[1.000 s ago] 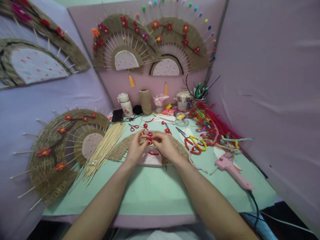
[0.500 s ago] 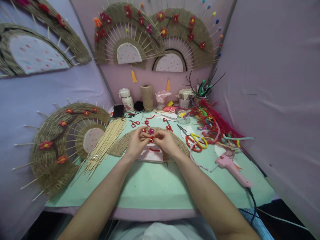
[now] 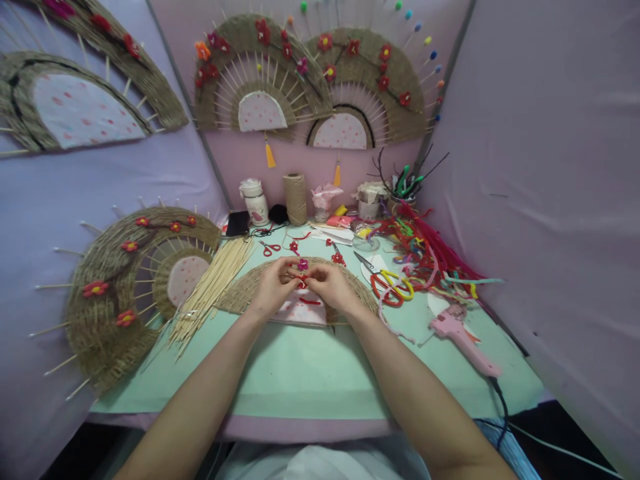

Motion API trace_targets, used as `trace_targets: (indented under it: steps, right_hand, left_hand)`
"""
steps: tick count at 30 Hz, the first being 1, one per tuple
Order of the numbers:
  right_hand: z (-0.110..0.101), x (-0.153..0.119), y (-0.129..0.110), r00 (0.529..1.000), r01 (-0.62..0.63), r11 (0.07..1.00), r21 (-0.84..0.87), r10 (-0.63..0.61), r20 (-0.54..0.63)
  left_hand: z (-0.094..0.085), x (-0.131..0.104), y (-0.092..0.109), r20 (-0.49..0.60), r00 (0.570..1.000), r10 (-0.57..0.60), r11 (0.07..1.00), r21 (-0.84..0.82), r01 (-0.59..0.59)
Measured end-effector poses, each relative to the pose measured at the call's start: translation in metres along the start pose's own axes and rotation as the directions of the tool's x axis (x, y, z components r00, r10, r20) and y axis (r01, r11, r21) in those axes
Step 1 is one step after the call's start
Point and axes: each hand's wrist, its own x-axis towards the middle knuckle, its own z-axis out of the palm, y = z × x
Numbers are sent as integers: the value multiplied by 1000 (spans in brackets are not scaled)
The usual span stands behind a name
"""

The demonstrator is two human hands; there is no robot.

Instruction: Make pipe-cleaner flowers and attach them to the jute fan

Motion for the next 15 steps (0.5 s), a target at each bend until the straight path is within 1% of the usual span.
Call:
trace_targets:
  steps: [3,5,7,10,11,13,15]
  right_hand:
    - [-1,0,-2,1000,21,1000,-2,-21,16]
    - [-1,0,-4,1000,15,1000,7,-15,-1]
    - [-1,0,-5,998,-4,1000,25,6,-54]
    - [-1,1,-3,986,-29,997,77,41,-164]
    - [-1,2,-1,982,-32,995,98,50,-184]
    - [-1,3,2,981,-36,990,136,61,-185]
    - [-1,4,4,985,-32,986,165,60,-165]
  left_hand:
    - [-1,1,1,3,1000,-15,1000,-20,15]
    - [-2,2,-1,13,999,-30,999,-38,30]
    - [-3,4,-5,21,998,-65,993,-98,66]
    - [-5,8,-10,23,992,-127,970,-207,129]
    - [-6,9,-12,21,990,-137,970,-201,138]
    - [-7,10,-13,17,992,-126,988,-90,127]
    - [-7,10,-13,5,999,-38,997,61,38]
